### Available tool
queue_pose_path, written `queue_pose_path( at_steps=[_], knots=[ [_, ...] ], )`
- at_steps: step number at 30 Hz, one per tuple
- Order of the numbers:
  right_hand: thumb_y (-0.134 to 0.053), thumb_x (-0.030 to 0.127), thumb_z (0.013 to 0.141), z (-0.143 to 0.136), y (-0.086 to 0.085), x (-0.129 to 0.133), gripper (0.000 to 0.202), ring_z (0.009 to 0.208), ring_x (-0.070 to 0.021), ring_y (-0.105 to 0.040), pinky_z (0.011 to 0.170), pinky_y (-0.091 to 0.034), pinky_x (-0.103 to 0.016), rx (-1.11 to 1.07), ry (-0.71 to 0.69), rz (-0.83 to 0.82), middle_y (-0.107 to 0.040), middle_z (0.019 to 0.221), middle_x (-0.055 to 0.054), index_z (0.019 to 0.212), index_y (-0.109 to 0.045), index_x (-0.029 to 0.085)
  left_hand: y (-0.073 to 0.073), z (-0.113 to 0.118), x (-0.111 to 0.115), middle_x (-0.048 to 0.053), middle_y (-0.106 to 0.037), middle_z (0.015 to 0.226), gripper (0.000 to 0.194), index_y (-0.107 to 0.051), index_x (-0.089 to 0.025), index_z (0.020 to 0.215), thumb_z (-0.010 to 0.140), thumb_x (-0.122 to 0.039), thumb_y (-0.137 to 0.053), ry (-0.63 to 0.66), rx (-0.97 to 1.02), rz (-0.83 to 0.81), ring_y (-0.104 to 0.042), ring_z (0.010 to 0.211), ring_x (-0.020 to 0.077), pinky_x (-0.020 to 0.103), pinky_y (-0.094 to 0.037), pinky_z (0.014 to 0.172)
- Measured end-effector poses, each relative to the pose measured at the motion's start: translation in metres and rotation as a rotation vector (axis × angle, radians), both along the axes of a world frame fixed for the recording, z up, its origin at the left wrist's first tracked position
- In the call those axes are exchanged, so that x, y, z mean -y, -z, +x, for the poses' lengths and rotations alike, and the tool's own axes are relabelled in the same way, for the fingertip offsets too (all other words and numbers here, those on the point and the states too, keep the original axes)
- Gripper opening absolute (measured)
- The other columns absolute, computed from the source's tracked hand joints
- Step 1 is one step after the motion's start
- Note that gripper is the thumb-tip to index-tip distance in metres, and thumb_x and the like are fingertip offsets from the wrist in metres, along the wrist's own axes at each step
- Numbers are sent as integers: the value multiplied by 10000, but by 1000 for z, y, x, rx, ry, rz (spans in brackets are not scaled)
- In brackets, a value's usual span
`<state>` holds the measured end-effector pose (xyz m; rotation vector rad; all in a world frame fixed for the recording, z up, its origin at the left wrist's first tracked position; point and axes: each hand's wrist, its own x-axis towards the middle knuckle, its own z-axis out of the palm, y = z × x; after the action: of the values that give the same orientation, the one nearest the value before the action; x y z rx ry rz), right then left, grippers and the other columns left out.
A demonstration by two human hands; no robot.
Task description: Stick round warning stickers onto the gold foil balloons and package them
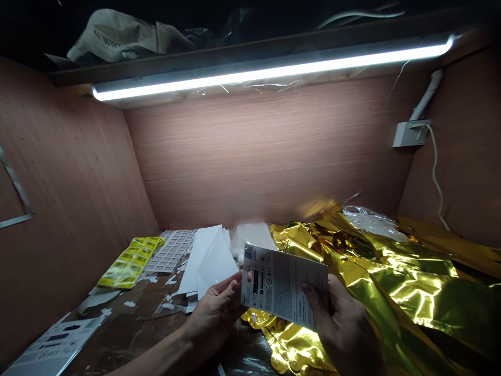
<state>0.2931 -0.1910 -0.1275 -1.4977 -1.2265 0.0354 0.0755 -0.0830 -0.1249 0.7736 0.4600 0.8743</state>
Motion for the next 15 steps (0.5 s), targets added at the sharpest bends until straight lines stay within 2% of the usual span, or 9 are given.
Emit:
queue_pose_path(
  at_steps=[5, 9, 12, 15],
  knots=[
    [-504, 541, 1015, 0, -4, 2, 343, 560, -212, -644, 562, -440, -294, 27, 27, 39, -672, 630, 1, 899, -630, 244, 2, 0, -2, 119, -805, 1107, 371, -808, -129, 1099, 763, -240, -922, 12, 8, -7, -759, 997, 193, 275, -581, 949],
    [-516, 496, 1030, 8, -7, 3, 325, 528, -210, -643, 572, -458, -299, 198, 80, 129, -677, 620, -11, 938, -678, 229, 5, 1, -4, 114, -811, 1081, 401, -819, -151, 1066, 712, -281, -957, 2, -28, -11, -765, 998, 217, 307, -584, 948],
    [-501, 492, 1043, 12, -5, 3, 345, 554, -231, -674, 584, -474, -310, 294, 127, 150, -694, 626, -32, 982, -705, 220, 4, 2, -2, 120, -806, 1090, 391, -815, -150, 1102, 762, -307, -924, 32, -31, 5, -754, 1018, 228, 336, -550, 1008],
    [-493, 510, 1043, 8, 4, 1, 372, 537, -249, -673, 565, -472, -329, 278, 123, 115, -686, 611, -49, 984, -692, 202, 3, 3, 2, 132, -795, 1111, 402, -800, -148, 1165, 820, -340, -877, 94, -46, 60, -735, 1041, 232, 340, -521, 1032]
  ],
)
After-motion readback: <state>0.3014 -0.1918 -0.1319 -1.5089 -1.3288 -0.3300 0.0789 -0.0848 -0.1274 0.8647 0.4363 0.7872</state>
